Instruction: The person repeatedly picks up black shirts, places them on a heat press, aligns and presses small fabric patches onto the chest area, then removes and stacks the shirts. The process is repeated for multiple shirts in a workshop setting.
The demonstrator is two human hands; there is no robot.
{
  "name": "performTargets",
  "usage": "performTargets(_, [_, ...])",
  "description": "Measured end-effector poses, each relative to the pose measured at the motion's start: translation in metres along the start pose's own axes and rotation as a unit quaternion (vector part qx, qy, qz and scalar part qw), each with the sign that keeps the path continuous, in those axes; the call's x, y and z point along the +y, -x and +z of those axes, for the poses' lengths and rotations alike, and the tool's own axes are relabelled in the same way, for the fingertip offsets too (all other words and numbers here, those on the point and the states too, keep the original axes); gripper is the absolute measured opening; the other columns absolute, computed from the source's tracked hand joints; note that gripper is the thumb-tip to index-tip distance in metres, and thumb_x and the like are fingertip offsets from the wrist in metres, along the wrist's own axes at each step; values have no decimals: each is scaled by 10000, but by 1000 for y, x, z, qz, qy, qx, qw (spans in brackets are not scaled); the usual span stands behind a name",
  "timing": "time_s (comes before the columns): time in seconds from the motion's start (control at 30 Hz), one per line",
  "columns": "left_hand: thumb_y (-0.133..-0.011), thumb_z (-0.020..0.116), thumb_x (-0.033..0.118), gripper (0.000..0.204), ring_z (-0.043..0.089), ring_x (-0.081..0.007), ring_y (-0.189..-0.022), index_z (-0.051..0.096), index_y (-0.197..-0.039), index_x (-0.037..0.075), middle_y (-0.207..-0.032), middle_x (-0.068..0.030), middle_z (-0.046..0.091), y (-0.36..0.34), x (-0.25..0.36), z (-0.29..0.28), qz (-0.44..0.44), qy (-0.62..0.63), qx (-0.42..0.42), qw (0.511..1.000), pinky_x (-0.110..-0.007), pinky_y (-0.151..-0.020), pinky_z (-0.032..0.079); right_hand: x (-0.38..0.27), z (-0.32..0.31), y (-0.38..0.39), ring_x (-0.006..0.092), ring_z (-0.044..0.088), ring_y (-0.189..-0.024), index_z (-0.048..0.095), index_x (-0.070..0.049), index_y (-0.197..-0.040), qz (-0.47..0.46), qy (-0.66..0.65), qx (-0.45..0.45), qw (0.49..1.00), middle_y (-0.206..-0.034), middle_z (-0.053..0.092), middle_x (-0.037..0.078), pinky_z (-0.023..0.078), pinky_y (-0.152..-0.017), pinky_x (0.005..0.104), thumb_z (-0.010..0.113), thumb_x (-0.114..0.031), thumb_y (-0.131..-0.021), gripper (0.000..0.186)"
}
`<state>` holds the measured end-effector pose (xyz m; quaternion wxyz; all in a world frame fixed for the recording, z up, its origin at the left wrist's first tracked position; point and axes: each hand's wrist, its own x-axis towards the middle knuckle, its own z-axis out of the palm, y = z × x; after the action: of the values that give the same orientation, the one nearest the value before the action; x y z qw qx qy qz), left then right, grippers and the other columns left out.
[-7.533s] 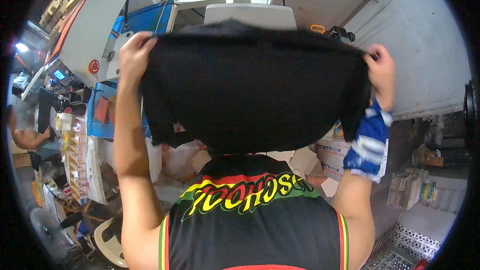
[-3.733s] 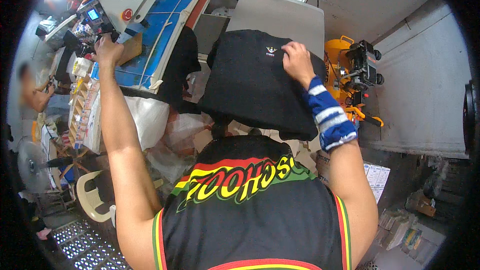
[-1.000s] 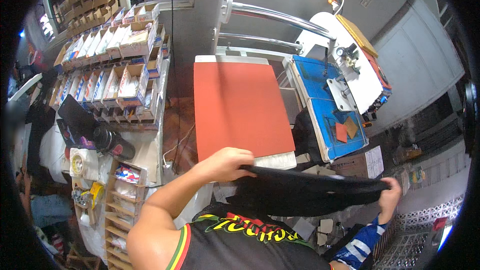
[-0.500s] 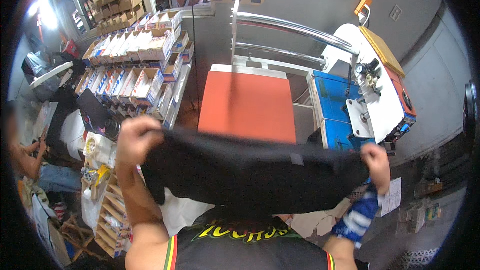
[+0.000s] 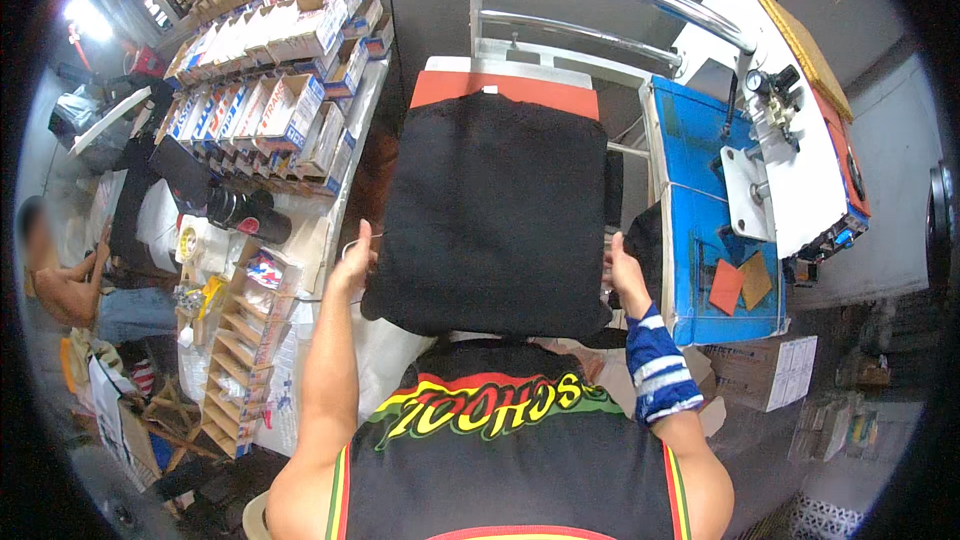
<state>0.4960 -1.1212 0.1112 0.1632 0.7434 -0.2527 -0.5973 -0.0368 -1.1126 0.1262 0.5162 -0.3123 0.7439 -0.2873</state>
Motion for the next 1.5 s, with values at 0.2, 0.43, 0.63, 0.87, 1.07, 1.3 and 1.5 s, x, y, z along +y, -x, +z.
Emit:
performTargets(0.2, [-1101,508,527,555,716,-264,-1031,697,-1262,30,-1164,-101,766,-37,-18,20,186,462,-189,847,-390,-949,543,25,10,-49,337,667,-1216,643,6,-1346,-25,-360,-199,911,-1391,665,183,497,-1099,506,589,-545,-1047,628])
performTargets(0.43, [-1121,556,383,349,499,-75,-811,632,-964,80,-871,41,587,-33,-26,-29,386,158,105,903,-267,-764,439,34,-27,20,237,700,-1101,637,-41,-1209,-106,-366,-38,924,-1202,729,116,545,-1023,408,649,-278,-1069,276])
performTargets(0.63, [-1129,534,380,397,473,-110,-846,609,-944,36,-859,28,519,6,-79,-40,343,16,155,926,-293,-788,434,92,-31,84,257,691,-1163,638,-20,-1302,-73,-405,-46,910,-1300,706,124,541,-1059,422,622,-254,-1080,324])
performTargets(0.87, [-1116,547,360,393,557,-144,-969,659,-1084,-15,-989,-36,638,34,-131,-39,301,-58,180,935,-319,-903,467,127,-17,116,207,714,-1033,660,-24,-1195,-30,-408,-10,913,-1173,732,88,592,-913,375,675,-222,-1052,245])
performTargets(1.07, [-1083,610,274,333,662,-220,-970,678,-1189,-34,-1046,-90,718,11,-144,-64,277,-47,106,954,-386,-917,527,66,-38,143,343,758,-871,775,-8,-1025,-150,232,207,939,-932,768,185,575,-773,405,759,-310,-927,319])
performTargets(1.3, [-1104,483,344,461,700,-407,-1105,672,-1272,-41,-1200,-248,729,-41,-132,-108,153,-397,89,901,-474,-965,532,15,-169,86,449,680,-1088,743,1,-1194,-122,482,483,720,-1158,710,284,545,-946,499,716,-493,-946,553])
performTargets(1.5, [-1121,447,368,497,723,-367,-1009,715,-1179,-47,-1054,-238,756,-15,-77,-86,313,-163,264,898,-442,-906,538,-2,-192,85,446,700,-1006,726,1,-1200,-75,530,327,779,-1061,733,250,553,-880,536,580,-395,-1042,451])
